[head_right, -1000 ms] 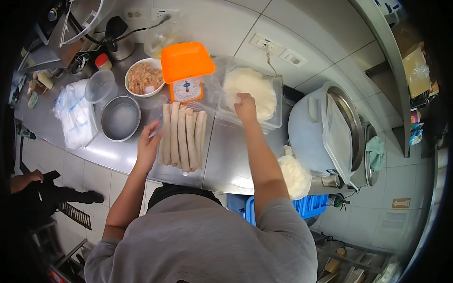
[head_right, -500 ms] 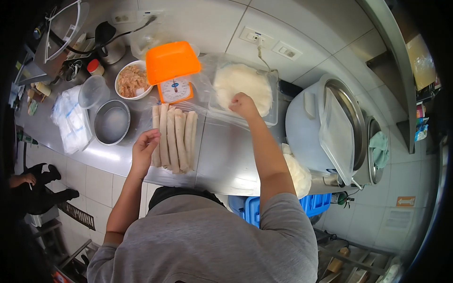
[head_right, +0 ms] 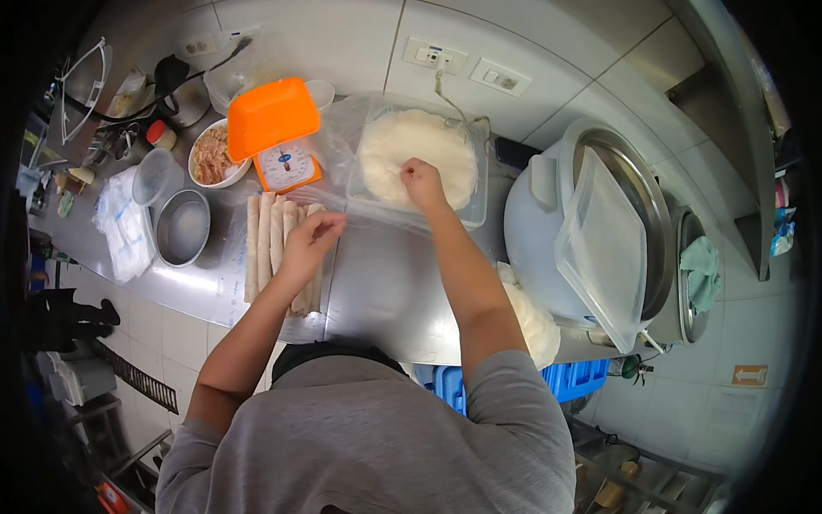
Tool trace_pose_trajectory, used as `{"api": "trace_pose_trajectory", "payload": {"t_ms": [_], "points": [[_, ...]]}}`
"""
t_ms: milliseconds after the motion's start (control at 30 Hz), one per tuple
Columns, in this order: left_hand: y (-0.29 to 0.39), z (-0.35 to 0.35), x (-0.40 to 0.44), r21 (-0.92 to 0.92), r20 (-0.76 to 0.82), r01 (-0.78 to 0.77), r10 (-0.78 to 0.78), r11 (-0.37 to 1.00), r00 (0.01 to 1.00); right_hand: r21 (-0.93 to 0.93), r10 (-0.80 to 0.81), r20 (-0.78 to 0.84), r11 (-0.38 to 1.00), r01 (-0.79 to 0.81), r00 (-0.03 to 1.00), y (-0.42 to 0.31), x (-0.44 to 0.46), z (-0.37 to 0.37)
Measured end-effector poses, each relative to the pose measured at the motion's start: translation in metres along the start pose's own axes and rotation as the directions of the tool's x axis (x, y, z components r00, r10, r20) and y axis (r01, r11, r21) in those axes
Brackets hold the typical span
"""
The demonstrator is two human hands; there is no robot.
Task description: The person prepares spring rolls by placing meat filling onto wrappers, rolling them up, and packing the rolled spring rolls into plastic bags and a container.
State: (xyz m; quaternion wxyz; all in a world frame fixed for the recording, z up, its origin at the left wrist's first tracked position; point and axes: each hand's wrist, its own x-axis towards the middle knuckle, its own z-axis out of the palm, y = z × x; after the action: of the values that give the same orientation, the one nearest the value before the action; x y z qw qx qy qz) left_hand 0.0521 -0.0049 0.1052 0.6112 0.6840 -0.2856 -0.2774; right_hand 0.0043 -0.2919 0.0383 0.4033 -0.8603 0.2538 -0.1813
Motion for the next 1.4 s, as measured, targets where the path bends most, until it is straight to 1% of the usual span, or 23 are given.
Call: {"api": "trace_pose_trajectory", "payload": {"t_ms": [33,100,133,200,300,400,500,533,567,600,633,667,700,800,900,1000,1100,1167,1200,1233,1300,1333,1400], "points": [[0.007,0.009,0.009,0.104,0.02,-0.037,0.035,0.994,0.999,0.127,0.086,-0.026,0.989,-0.082,0.996,0.016,0.006,0.002],[0.023,0.025,0.025,0.307,0.073,-0.113,0.095,0.945,0.993,0.378,0.262,-0.041,0.897,-0.228,0.964,0.043,0.017,0.007],[0.019,0.034,0.035,0.375,0.105,-0.206,0.179,0.904,0.978,0.488,0.316,-0.002,0.829,-0.274,0.949,0.037,0.017,0.0],[-0.001,0.054,0.058,0.494,0.195,-0.384,0.331,0.78,0.923,0.68,0.405,0.091,0.642,-0.354,0.91,0.026,0.013,-0.014],[-0.01,0.08,0.093,0.707,0.314,-0.46,0.345,0.537,0.885,0.875,0.494,-0.01,0.426,-0.232,0.869,0.038,0.018,-0.018],[-0.019,0.096,0.124,0.755,0.374,-0.462,0.274,0.465,0.886,0.87,0.454,0.001,0.44,-0.225,0.891,0.033,0.013,-0.026],[-0.035,0.105,0.153,0.704,0.3,-0.39,0.248,0.594,0.921,0.854,0.47,0.045,0.439,-0.277,0.882,0.046,0.016,-0.025],[-0.041,0.11,0.161,0.641,0.072,-0.234,0.246,0.731,0.967,0.855,0.485,0.048,0.431,-0.287,0.873,0.048,0.016,-0.026],[-0.047,0.116,0.169,0.527,-0.156,-0.09,0.201,0.845,0.967,0.857,0.499,0.052,0.423,-0.296,0.865,0.049,0.015,-0.027],[-0.043,0.12,0.173,0.371,-0.368,0.033,0.114,0.928,0.923,0.858,0.514,0.057,0.413,-0.305,0.856,0.048,0.013,-0.028],[-0.04,0.123,0.178,0.178,-0.389,0.133,-0.054,0.975,0.92,0.876,0.485,0.064,0.392,-0.282,0.872,0.046,0.012,-0.027],[-0.037,0.126,0.181,-0.022,-0.377,0.237,-0.227,0.971,0.898,0.891,0.456,0.07,0.371,-0.261,0.887,0.044,0.009,-0.027],[-0.033,0.128,0.182,-0.219,-0.334,0.334,-0.392,0.917,0.857,0.905,0.424,0.076,0.351,-0.241,0.902,0.043,0.006,-0.028],[-0.033,0.121,0.175,-0.223,-0.272,0.362,-0.414,0.905,0.869,0.893,0.247,0.222,0.337,-0.298,0.943,0.039,-0.001,-0.037],[-0.034,0.112,0.171,-0.245,-0.283,0.311,-0.375,0.918,0.883,0.7,0.234,0.314,0.598,-0.391,0.92,0.031,-0.007,-0.041],[-0.042,0.106,0.165,-0.38,-0.231,0.251,-0.354,0.89,0.906,0.642,-0.055,0.265,0.755,-0.134,0.963,0.032,-0.011,-0.03],[-0.039,0.101,0.163,-0.47,-0.199,0.388,-0.524,0.793,0.828,0.384,-0.119,0.151,0.922,0.053,0.981,0.033,-0.014,-0.024],[-0.045,0.098,0.158,-0.189,-0.221,0.33,-0.367,0.925,0.903,0.279,-0.132,0.113,0.956,0.096,0.985,0.029,-0.014,-0.025],[-0.051,0.098,0.156,-0.041,-0.211,0.284,-0.286,0.958,0.935,0.224,-0.139,0.095,0.968,0.115,0.986,0.026,-0.015,-0.027],[-0.057,0.098,0.154,0.094,-0.264,0.22,-0.189,0.971,0.946,0.196,-0.14,0.088,0.973,0.121,0.986,0.022,-0.015,-0.026],[-0.063,0.097,0.151,0.366,-0.327,0.1,0.028,0.925,0.945,0.142,-0.146,0.073,0.981,0.135,0.987,0.017,-0.012,-0.023],[-0.061,0.094,0.151,0.332,-0.26,0.143,-0.055,0.932,0.964,0.165,-0.13,0.082,0.98,0.115,0.988,0.02,-0.01,-0.021],[-0.054,0.088,0.152,0.274,-0.119,0.238,-0.212,0.932,0.97,0.215,-0.102,0.102,0.974,0.078,0.99,0.025,-0.006,-0.015]]}}
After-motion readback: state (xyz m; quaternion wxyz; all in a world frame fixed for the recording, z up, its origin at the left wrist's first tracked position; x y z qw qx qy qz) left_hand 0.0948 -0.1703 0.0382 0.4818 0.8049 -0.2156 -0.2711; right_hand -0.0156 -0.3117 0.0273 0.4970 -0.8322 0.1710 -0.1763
